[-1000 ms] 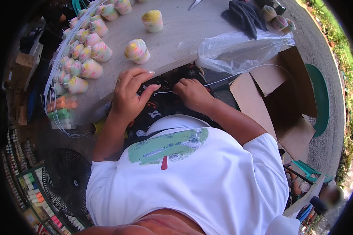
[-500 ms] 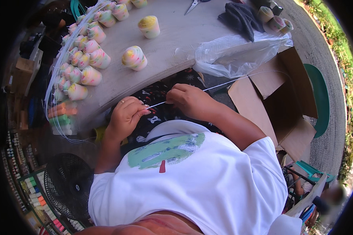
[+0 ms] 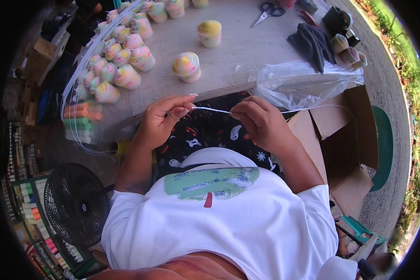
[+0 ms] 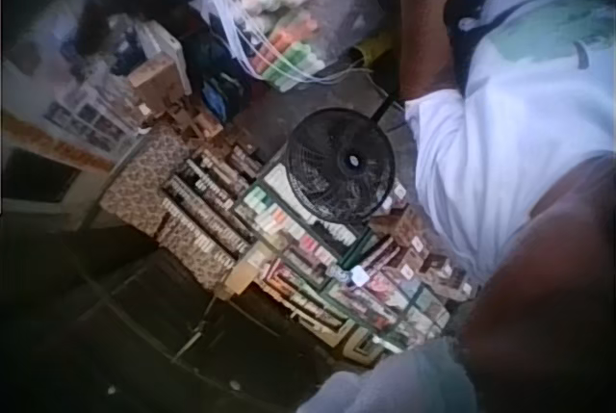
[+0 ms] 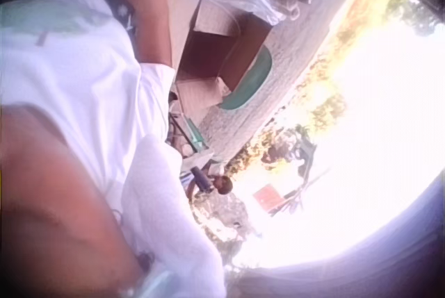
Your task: The person assembles small multicolored candles by inserting wicks and tying them with white string. They use scissors to trim the wicks and string, then place the finished candles on the table. The process is repeated for multiple candles.
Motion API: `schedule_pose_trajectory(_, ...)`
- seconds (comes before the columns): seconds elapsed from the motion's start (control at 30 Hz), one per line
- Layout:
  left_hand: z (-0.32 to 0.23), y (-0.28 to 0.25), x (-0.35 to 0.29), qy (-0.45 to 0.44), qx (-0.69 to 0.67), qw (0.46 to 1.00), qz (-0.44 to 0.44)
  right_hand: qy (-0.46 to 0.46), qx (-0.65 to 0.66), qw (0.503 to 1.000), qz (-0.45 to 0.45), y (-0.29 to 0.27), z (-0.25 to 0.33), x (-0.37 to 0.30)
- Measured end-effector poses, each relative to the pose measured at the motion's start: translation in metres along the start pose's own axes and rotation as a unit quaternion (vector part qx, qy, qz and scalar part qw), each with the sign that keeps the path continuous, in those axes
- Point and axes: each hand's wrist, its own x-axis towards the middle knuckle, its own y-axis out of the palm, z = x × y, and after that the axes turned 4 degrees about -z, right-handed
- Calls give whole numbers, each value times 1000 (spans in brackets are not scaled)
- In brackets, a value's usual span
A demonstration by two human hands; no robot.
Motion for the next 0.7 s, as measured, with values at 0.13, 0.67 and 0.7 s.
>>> schedule_pose_trajectory(0.13,16,2,-2,-177,-192,964,38,-11,-19,1000,10,2,-1,1)
schedule_pose_trajectory(0.67,14,10,-5,248,181,952,-10,2,28,997,69,-1,3,0)
schedule_pose_trajectory(0.7,18,8,-5,253,174,952,-7,10,40,996,75,-2,4,0)
